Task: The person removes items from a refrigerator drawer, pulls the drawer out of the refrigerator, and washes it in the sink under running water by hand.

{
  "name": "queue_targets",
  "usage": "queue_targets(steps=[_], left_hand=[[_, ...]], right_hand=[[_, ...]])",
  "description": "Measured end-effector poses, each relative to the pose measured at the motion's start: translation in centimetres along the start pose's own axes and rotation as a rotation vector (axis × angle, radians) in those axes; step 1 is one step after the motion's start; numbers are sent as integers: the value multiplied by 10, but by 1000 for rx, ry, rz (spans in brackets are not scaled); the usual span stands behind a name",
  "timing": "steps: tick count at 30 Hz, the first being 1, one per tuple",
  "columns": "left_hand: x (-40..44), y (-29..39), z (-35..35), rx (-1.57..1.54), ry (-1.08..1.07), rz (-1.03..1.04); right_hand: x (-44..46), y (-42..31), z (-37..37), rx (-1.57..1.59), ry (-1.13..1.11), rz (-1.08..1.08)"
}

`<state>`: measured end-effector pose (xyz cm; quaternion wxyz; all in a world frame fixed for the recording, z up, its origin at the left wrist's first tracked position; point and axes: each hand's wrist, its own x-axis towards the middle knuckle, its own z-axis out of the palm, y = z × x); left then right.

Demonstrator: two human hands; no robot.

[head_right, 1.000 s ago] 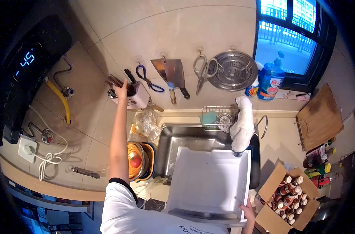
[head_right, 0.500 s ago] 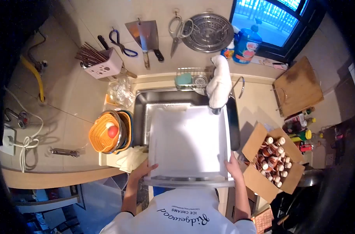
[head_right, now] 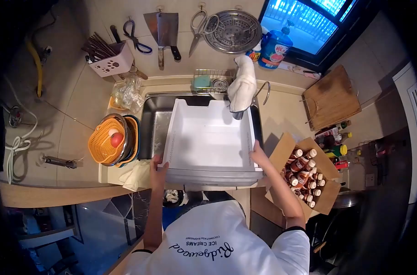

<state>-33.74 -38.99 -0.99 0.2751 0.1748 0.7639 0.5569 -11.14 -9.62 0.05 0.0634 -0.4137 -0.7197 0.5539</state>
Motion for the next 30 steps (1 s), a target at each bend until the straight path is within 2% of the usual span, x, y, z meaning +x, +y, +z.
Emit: queue_targets(steps=[2,3,4,5,6,7,8,10,11,13,15,17,19,21,23,24,25,26,28,30], left_hand=[[-11,-3,23,-100,420,111],[-15,-3,29,-100,418,114],[-17,-3,34,-250,466,5],[-19,-2,40,-400,513,-107],[-22,6,50,-399,512,-108],[-29,20,63,-331,520,-251],[-32,28,71,-262,528,-396],[-28,1,82,-289,536,-398],[-25,-13,86,-310,540,-396],[-27,-9,84,-320,540,-464],[-30,2,82,-330,544,-530],[-33,15,82,-422,557,-526],[-35,5,84,-413,581,-483],[-41,0,84,-393,605,-445],[-44,3,87,-581,624,-384],[-49,7,88,-724,584,-285],[-53,3,91,-707,604,-298],[-52,-3,92,-651,644,-249],[-52,1,93,-526,673,-194],[-55,16,97,-588,682,-201]], right_hand=[[1,9,1,-79,20,-24],[3,16,2,-156,39,-48],[6,23,3,-215,62,-232],[6,31,2,-215,62,-230],[3,28,4,-344,74,-143],[-1,21,5,-474,83,-54],[-5,13,6,-477,78,-53],[-15,-15,5,-695,-3,156],[-14,-28,0,-696,-10,152],[-4,-54,-12,-980,-258,246],[9,-82,-21,-967,-1,-289],[45,-96,-27,-810,193,-684],[63,-131,-26,-871,82,-508],[69,-149,-19,-830,29,-512],[79,-164,-11,-792,-24,-518],[84,-171,-6,-823,-57,-510],[90,-172,-1,-854,-88,-502],[102,-167,4,-752,-59,-638],[112,-173,8,-724,-64,-653],[122,-173,9,-715,-111,-705]])
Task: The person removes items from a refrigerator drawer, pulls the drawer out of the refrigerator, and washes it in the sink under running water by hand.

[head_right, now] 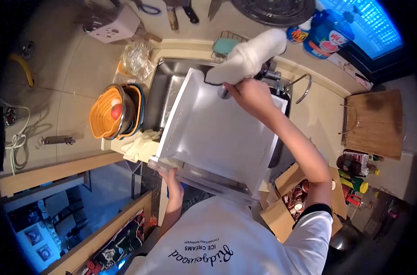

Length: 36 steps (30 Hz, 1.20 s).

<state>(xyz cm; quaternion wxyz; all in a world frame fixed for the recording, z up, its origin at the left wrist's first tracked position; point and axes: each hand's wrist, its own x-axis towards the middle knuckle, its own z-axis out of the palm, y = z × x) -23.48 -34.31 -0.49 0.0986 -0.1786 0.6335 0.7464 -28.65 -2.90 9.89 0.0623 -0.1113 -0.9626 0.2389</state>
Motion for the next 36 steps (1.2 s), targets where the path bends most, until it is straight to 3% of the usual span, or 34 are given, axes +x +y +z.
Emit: queue_targets(steps=[3,4,7,9,11,12,14,18,20,24,27,29,30,36], left_hand=[[0,-5,-2,11,-13,6],[-3,-1,4,9,-5,36],[-12,8,10,45,31,28],[-11,7,13,67,52,8],[-12,4,13,75,72,67],[-13,2,11,80,75,64],[-11,-2,6,51,59,55],[-8,-10,-5,47,51,0],[-10,-13,-12,29,36,-5],[-7,-24,-25,47,-3,28],[-8,-22,-18,52,26,25],[-10,-20,-17,6,30,46],[-9,-21,-18,5,28,46],[-6,-17,-24,54,-30,3]], right_hand=[[-2,0,-4,155,-26,36],[-1,5,-9,146,-180,92],[-11,62,-6,237,-367,-44],[-14,115,2,175,-377,116],[-16,148,18,-135,-185,360],[-18,161,30,-132,-191,362],[-21,186,59,-449,69,364],[6,249,89,-661,25,261],[18,262,94,-581,-353,366],[26,265,96,-343,-401,395],[29,273,97,-147,-486,554],[27,271,97,414,-449,868],[25,309,118,163,-473,571],[22,249,85,-229,-341,584]])
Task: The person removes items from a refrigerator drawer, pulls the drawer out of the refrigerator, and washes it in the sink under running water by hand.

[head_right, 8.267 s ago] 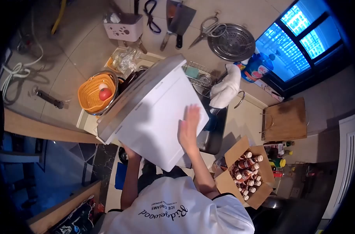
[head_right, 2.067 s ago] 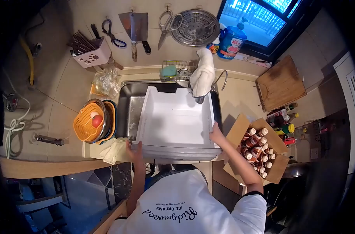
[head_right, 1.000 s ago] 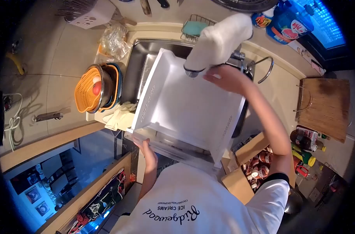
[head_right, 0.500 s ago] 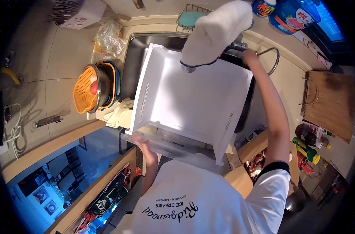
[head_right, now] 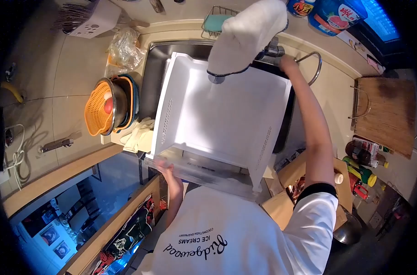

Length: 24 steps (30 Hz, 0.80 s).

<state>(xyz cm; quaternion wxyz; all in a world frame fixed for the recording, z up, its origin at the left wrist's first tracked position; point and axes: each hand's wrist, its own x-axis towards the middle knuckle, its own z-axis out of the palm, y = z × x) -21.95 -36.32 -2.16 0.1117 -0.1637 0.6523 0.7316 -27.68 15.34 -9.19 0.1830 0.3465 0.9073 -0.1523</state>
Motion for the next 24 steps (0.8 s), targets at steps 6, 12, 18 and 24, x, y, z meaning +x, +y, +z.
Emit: queue_targets(steps=[6,12,18,24], left_hand=[[3,-5,-6,120,82,39],[11,3,-4,515,83,110],[8,30,19,16,-49,-202],[18,14,15,-105,-131,-182]], right_hand=[[-13,-10,-15,247,-27,174],[-52,-37,-29,-2,412,-95],[-130,-108,0,94,10,-569],[-98,-166,125,-84,-48,-669]])
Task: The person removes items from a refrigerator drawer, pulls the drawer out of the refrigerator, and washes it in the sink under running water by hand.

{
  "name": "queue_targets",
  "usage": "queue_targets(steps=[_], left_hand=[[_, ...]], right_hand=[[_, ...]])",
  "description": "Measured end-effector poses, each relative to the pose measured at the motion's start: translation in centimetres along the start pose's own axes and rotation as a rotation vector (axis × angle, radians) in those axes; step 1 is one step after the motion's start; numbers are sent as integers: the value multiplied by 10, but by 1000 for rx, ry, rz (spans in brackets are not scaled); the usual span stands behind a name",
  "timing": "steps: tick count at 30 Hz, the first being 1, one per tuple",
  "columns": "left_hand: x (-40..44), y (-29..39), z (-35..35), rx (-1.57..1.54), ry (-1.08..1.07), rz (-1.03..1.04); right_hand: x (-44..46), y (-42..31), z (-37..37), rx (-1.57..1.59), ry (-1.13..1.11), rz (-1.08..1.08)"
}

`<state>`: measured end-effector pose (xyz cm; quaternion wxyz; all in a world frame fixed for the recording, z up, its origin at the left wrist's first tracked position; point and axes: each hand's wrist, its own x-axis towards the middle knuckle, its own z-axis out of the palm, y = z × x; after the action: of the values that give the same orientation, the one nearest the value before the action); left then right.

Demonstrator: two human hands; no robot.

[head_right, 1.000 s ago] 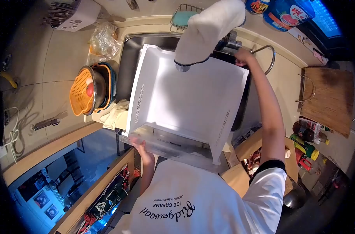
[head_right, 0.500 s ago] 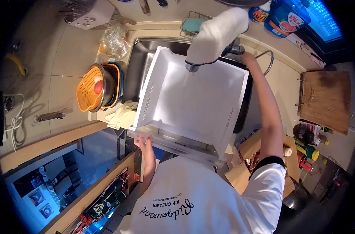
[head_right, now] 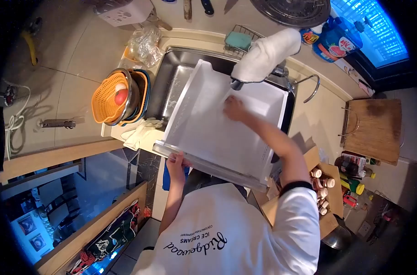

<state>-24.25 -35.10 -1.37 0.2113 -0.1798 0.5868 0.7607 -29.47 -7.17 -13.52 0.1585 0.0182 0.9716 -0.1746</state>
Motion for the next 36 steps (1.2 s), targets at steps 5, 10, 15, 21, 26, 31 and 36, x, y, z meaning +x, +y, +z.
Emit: queue_targets(steps=[5,10,15,21,26,31,36], left_hand=[[14,-2,14,33,-88,197],[21,-11,13,-72,-146,179],[25,3,28,-84,-122,115],[23,-1,24,-22,-103,94],[16,2,19,-63,-125,56],[18,5,24,-49,-99,46],[13,-1,12,35,-119,48]], right_hand=[[-24,-111,54,178,87,-807],[12,-66,33,176,22,-389],[-24,-94,46,-128,164,-276],[-19,-113,35,312,-4,-847],[-12,-41,59,126,246,-242],[-56,-104,70,214,28,-784],[0,-119,57,330,-109,-1118]])
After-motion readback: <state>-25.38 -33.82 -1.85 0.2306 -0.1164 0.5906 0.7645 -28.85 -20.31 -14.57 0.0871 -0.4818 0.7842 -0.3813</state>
